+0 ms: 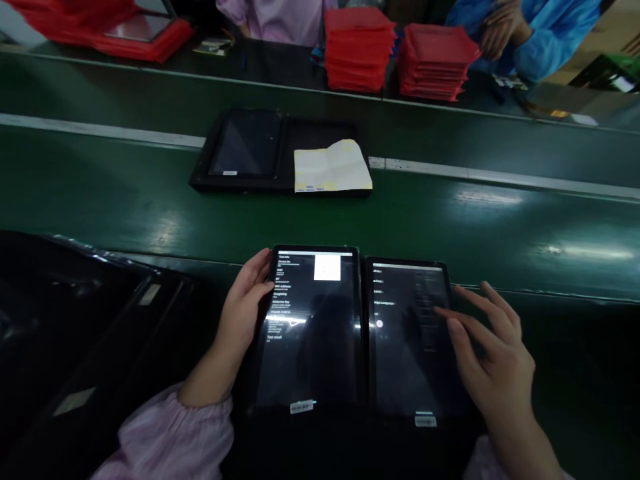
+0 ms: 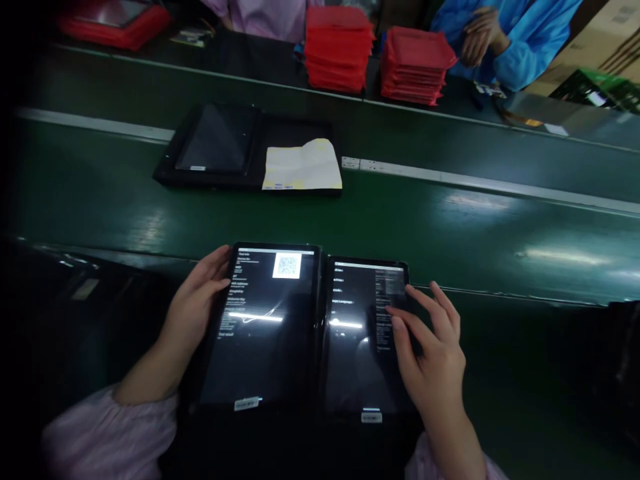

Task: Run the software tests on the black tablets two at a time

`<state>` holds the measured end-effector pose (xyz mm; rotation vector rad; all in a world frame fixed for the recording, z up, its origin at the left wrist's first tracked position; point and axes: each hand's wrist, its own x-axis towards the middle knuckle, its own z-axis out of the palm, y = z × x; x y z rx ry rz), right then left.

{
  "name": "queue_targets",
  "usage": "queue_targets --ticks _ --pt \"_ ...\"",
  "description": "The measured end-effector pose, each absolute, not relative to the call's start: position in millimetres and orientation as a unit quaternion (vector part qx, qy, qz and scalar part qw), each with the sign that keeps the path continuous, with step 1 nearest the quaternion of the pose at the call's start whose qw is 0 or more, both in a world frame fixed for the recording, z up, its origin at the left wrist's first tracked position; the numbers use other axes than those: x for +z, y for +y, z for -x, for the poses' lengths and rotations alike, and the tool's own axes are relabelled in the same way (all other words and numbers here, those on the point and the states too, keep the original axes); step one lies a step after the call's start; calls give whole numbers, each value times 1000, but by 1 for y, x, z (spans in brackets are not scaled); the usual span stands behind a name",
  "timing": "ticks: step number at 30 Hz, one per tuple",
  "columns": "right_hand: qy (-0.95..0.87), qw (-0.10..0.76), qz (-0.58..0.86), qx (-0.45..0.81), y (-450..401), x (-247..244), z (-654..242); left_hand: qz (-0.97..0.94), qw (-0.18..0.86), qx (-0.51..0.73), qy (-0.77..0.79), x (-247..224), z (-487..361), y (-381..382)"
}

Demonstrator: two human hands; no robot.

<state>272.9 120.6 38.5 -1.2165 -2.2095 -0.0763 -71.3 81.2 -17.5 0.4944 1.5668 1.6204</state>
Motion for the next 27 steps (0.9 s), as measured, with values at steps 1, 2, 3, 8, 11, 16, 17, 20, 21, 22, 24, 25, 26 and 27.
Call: queue_targets --ticks 1,2,3,8,11,16,17,20,21,22,24,25,26,27 --pt "-835 302 459 -25 124 38 -273 -208 402 629 632 -18 71 81" --pt "-838 300 456 -23 128 37 -273 -223 397 618 641 -19 70 80" --pt "-841 297 452 -21 132 35 -272 -240 389 610 647 -20 69 80" --pt "-865 268 425 -14 148 23 -265 -282 373 609 641 -25 70 81" --pt "-873 258 413 -17 152 21 -260 -253 379 633 626 -25 75 88" --pt "-876 248 414 -18 154 20 -261 -237 390 663 593 -22 80 101" --pt "-875 248 416 -13 154 20 -262 -240 393 660 593 -22 80 102" --pt "-865 259 429 7 152 22 -270 -258 394 641 606 -22 81 103" --pt "-860 266 436 12 151 23 -272 -262 393 636 610 -22 81 103" --pt "-853 272 445 15 150 24 -274 -264 392 634 612 -22 81 103" --pt "-840 282 463 18 145 26 -276 -263 391 630 617 -22 81 104" --pt "-835 287 469 20 143 26 -277 -262 390 630 619 -22 81 104" --pt "-832 291 472 22 141 26 -276 -260 388 629 621 -22 80 105" --pt "-829 295 474 24 138 27 -276 -257 387 630 623 -22 80 105"
